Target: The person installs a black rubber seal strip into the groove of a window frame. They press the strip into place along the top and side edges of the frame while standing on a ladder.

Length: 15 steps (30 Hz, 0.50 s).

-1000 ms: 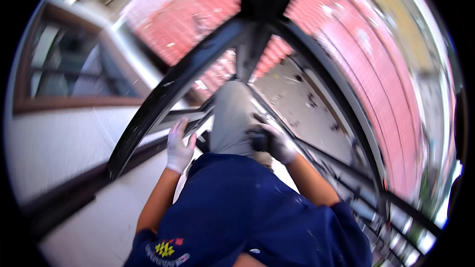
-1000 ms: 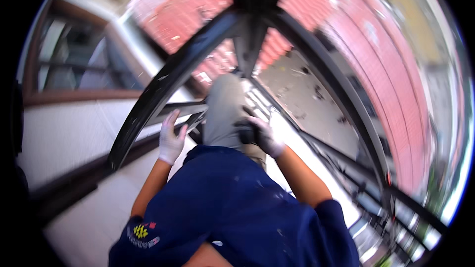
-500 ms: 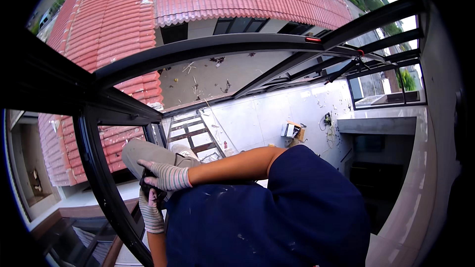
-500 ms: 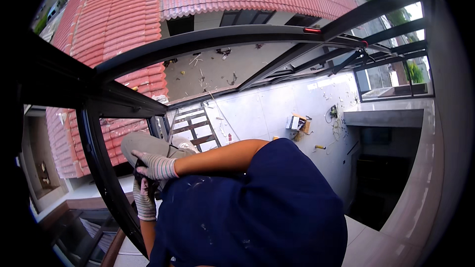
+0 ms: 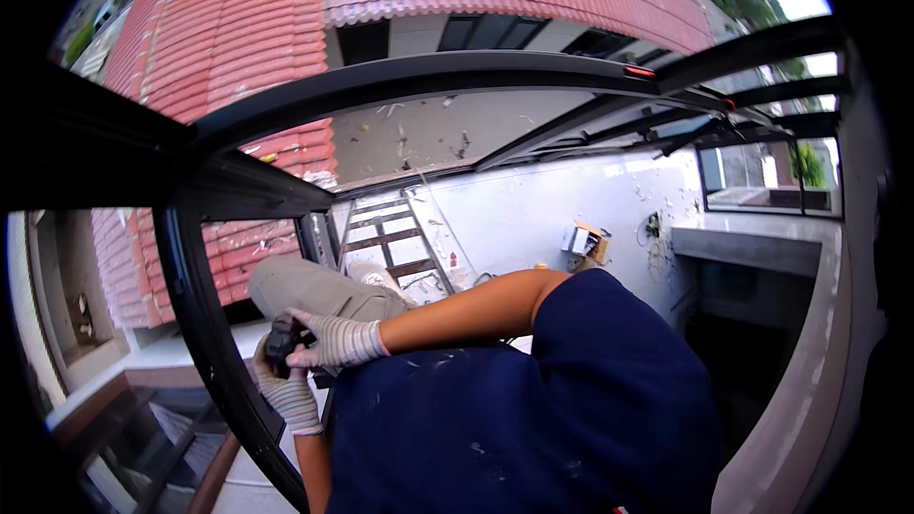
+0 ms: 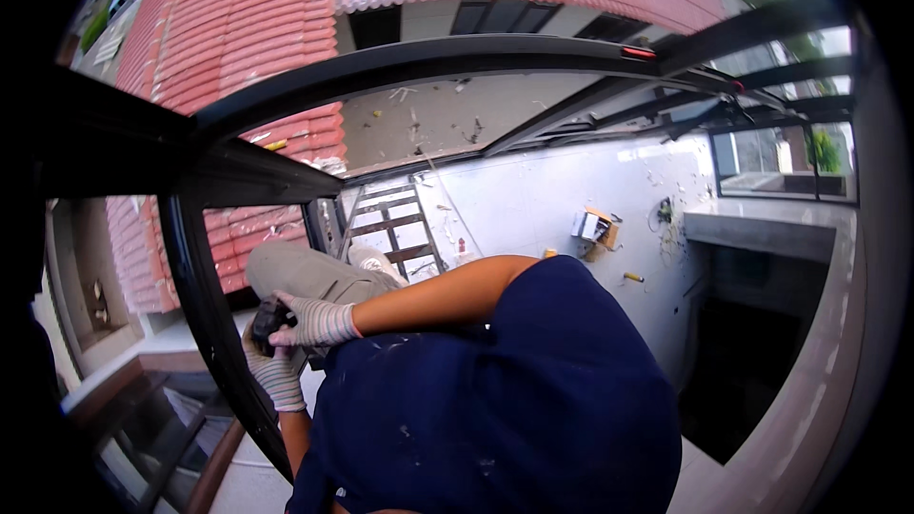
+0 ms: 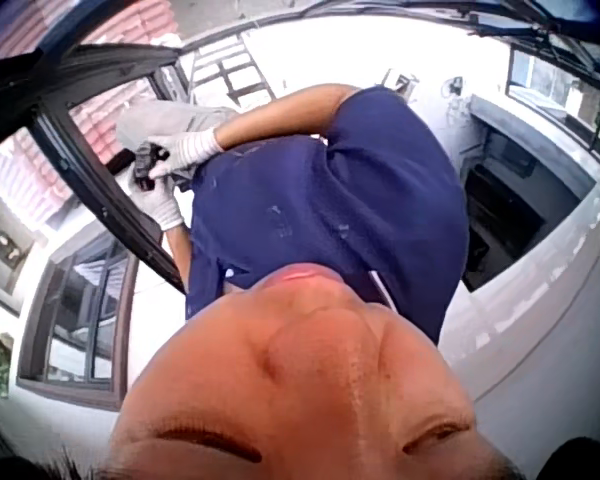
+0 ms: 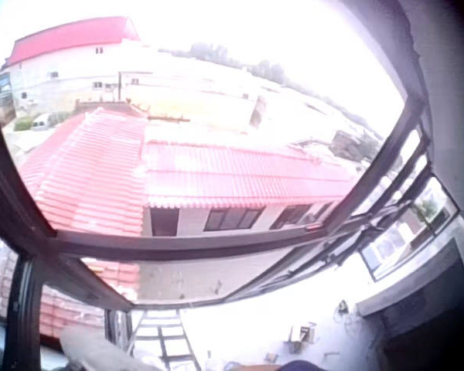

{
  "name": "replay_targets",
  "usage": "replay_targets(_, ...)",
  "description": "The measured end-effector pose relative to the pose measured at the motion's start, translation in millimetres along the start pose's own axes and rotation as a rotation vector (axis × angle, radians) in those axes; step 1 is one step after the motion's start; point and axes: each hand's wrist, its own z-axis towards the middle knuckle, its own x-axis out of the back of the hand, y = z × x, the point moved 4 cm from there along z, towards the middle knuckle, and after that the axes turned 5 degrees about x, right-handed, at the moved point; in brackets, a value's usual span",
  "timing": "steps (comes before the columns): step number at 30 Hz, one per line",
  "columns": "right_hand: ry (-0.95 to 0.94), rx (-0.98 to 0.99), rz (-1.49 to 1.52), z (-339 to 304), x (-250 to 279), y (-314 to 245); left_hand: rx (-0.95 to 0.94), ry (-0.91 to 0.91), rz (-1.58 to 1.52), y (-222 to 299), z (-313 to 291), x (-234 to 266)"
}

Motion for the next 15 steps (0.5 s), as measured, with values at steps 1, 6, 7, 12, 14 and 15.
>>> replay_targets(1, -0.176, -0.173, 0.206, -7.1, 17.0, -38.9, -0.081, 0.011, 0.024, 6.2, -3.0, -4.2)
replay_targets(6, 0.054, -0.172, -0.001, 0.7, 30.3, -17.5, -0.142, -0.092, 0.166, 27.9, -27.1, -30.1)
replay_targets(7, 0.021, -0.172, 0.001, 0.4, 40.7, -25.7, -0.25, -0.121, 0.188, 36.2, -31.0, -32.5)
replay_targets(12, 0.049, -0.129, 0.148, 10.8, 70.1, -16.3, -0.262, -0.086, 0.363, 67.3, -30.0, -34.4)
replay_targets(14, 0.121, -0.069, 0.1, 19.7, 81.3, 37.6, -0.244, -0.05, 0.38, 65.0, -27.2, -24.5)
replay_targets(15, 0.127, -0.042, 0.251, 18.1, 87.5, 8.6, -0.256, -0.011, 0.391, 61.1, -28.4, -17.7)
